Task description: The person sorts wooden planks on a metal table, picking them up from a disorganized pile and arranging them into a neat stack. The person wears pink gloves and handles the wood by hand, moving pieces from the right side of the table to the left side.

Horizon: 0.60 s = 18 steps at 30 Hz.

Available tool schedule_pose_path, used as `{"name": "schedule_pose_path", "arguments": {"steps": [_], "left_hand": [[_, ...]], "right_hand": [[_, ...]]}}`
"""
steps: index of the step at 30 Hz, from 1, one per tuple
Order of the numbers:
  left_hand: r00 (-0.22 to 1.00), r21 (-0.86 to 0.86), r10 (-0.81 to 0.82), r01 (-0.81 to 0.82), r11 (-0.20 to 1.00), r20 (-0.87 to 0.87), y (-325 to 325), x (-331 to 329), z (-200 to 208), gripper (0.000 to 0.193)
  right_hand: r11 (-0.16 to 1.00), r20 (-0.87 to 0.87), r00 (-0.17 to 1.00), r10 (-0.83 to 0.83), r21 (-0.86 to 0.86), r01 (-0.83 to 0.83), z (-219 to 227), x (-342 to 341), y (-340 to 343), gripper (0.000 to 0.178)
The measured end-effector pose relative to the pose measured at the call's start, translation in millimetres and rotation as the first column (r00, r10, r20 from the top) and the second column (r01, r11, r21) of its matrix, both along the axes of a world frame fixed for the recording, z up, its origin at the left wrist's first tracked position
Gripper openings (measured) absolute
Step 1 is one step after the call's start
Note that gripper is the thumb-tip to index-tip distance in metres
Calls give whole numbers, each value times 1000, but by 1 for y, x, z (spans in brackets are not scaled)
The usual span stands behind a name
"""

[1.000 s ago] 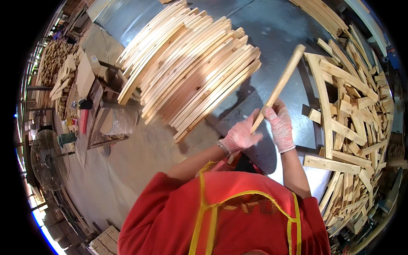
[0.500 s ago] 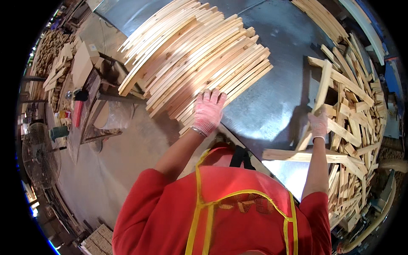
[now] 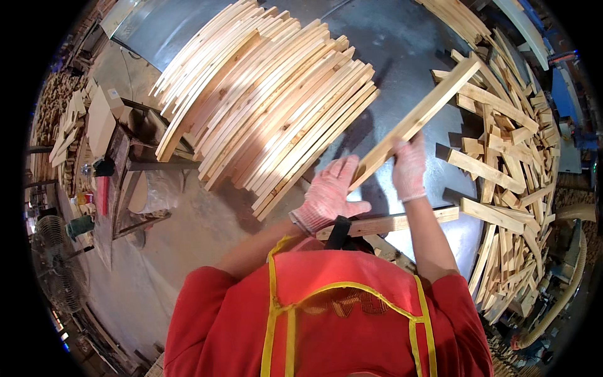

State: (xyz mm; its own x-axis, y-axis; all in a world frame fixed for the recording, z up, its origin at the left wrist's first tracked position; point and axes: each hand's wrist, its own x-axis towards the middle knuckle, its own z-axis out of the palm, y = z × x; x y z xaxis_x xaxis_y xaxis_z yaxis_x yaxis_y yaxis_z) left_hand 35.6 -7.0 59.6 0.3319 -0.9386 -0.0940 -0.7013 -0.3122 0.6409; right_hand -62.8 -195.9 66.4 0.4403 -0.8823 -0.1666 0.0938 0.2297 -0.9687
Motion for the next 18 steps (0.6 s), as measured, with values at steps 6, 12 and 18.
{"name": "schedule_pose_path", "arguments": {"steps": [6, 12, 18], "left_hand": [[997, 107, 46, -51, 993, 55, -9, 6, -27, 64], [881, 16, 57, -74, 997, 470, 41, 30, -45, 41], [903, 56, 107, -143, 988, 416, 42, 34, -31, 49]], "right_hand": [[333, -846, 494, 199, -416, -846, -34, -131, 57, 93], [275, -1000, 11, 9, -8, -961, -53, -171, 15, 67], [859, -837, 527, -147, -372, -351, -66, -143, -113, 64]]}}
